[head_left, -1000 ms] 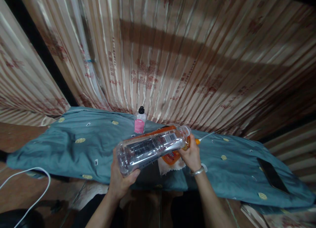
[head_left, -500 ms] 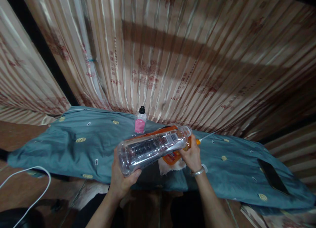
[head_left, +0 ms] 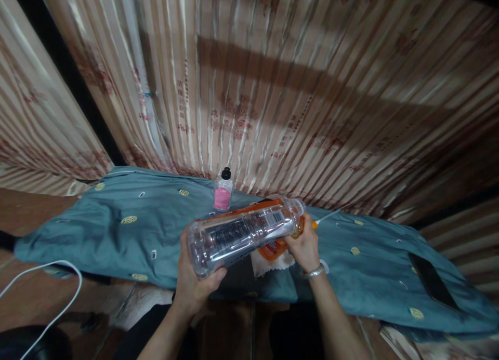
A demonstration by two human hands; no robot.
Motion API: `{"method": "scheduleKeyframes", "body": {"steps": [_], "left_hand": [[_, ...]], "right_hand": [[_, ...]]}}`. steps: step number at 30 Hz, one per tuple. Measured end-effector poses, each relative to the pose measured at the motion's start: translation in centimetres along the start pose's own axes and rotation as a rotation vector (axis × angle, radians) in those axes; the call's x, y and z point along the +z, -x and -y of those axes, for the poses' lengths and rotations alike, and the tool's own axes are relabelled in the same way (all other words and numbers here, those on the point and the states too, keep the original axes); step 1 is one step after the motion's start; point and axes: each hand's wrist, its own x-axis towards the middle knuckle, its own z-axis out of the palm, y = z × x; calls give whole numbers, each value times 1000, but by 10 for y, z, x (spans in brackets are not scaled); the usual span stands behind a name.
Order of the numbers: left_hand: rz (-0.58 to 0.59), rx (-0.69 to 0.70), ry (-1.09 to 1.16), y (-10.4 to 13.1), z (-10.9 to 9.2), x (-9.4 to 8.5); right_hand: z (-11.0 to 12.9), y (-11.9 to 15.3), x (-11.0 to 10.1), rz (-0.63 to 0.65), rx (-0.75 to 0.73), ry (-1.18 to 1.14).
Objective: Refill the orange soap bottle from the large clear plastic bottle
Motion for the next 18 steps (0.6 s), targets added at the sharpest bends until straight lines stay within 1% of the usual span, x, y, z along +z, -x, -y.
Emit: {"method": "scheduleKeyframes", "body": {"steps": [5, 12, 18], "left_hand": [[29, -1, 6, 1, -1, -1], [33, -23, -22, -1, -1, -2], [31, 4, -10, 0, -2, -1]], "right_hand": [[0, 0, 0, 2, 8, 0], [0, 0, 0, -8, -8, 8], [0, 0, -1, 6, -6, -2]]}}
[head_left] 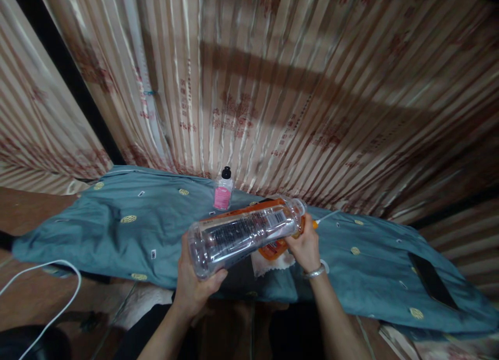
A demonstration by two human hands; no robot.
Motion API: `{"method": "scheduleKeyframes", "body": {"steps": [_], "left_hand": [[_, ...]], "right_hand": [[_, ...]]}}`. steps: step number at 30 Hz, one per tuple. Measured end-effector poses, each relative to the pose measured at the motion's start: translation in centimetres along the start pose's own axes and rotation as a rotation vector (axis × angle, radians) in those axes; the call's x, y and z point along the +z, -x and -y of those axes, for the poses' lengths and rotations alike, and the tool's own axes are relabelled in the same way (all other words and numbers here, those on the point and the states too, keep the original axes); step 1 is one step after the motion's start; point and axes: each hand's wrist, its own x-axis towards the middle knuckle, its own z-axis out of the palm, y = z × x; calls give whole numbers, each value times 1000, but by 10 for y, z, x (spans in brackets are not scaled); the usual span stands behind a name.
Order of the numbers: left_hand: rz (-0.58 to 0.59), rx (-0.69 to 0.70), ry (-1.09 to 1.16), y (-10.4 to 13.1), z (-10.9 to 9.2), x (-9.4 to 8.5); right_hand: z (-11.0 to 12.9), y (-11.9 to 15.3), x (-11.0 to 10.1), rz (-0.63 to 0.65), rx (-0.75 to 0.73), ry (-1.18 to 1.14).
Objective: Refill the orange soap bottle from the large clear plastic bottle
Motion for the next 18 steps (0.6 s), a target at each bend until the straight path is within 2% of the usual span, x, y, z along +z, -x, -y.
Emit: {"method": "scheduleKeyframes", "body": {"steps": [7, 18], "left_hand": [[-4, 3, -22, -3, -4, -1], [4, -67, -12, -4, -9, -1]], "right_hand": [[-2, 1, 1, -16, -16, 12], [-4, 1, 2, -9, -17, -2]]}}
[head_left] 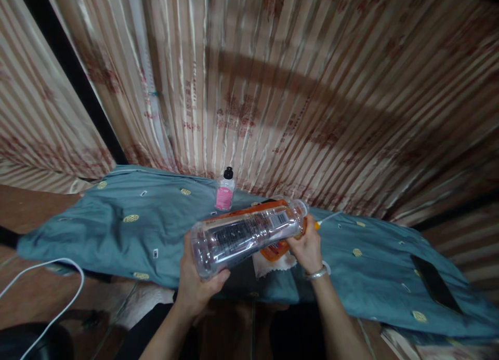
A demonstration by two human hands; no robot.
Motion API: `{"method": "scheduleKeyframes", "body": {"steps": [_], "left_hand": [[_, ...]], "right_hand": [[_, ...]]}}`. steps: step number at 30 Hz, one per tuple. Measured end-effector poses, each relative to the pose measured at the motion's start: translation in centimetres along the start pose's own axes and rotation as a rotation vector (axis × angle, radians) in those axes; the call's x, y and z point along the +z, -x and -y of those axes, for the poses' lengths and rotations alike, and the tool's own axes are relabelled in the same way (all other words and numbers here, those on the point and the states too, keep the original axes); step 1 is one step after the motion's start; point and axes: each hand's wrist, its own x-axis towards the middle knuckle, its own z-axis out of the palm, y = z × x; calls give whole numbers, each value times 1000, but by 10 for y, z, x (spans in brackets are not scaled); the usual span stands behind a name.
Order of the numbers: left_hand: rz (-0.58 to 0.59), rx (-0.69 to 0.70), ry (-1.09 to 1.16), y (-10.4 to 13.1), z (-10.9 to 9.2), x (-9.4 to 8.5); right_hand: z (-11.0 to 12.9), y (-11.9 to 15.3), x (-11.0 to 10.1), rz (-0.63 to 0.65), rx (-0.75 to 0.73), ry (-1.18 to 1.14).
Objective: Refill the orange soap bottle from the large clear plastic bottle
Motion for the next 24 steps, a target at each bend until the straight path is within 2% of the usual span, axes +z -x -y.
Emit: {"method": "scheduleKeyframes", "body": {"steps": [8, 18, 24], "left_hand": [[5, 33, 3, -2, -5, -1], [-47, 50, 3, -3, -11, 2], [-45, 73, 0, -2, -7, 1]], "right_hand": [[3, -1, -1, -5, -22, -9], [1, 0, -1, -12, -31, -6], [1, 0, -1, -13, -24, -7]]}}
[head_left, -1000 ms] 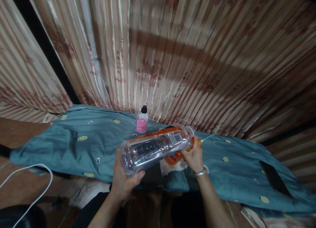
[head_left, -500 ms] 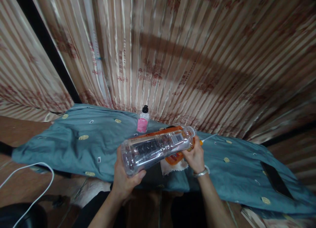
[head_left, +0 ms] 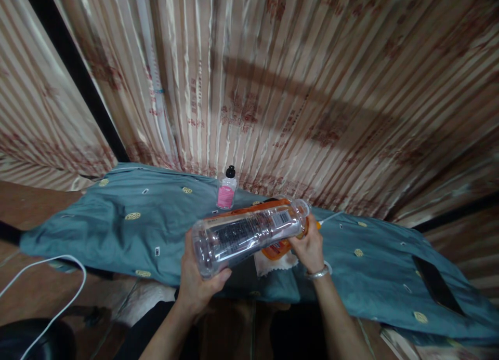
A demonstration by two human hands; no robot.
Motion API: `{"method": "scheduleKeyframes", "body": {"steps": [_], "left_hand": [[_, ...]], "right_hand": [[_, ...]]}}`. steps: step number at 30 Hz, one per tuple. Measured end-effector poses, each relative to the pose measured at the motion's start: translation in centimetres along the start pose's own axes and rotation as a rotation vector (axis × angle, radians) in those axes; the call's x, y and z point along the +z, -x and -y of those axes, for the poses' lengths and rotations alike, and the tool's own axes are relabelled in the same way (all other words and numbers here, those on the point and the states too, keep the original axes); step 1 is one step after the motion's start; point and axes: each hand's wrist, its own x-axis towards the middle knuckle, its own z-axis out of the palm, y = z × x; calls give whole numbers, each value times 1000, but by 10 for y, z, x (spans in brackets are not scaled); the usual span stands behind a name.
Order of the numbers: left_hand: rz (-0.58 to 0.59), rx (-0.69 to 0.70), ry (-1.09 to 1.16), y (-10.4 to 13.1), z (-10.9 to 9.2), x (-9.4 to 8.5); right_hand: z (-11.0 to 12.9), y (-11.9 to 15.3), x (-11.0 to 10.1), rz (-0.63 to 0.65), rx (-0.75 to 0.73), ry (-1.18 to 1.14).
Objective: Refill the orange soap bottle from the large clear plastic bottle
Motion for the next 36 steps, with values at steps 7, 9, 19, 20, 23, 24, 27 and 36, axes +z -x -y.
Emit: {"method": "scheduleKeyframes", "body": {"steps": [7, 9, 19, 20, 23, 24, 27, 36], "left_hand": [[6, -14, -6, 2, 6, -1], [1, -2, -11, 2, 6, -1], [14, 24, -6, 2, 7, 0], [15, 22, -2, 2, 6, 0], [19, 36, -11, 2, 4, 0], [20, 40, -13, 2, 4, 0], [17, 45, -9, 1, 3, 0], [10, 27, 3, 0, 2, 1]], "right_hand": [[-5, 0, 2, -14, -25, -1], [-5, 0, 2, -14, -28, 1], [-2, 0, 1, -21, -40, 7], [-2, 0, 1, -21, -39, 7], [-3, 0, 1, -22, -43, 5], [-3, 0, 1, -23, -43, 5], [-3, 0, 1, -17, -41, 6], [-3, 0, 1, -10, -37, 4]]}}
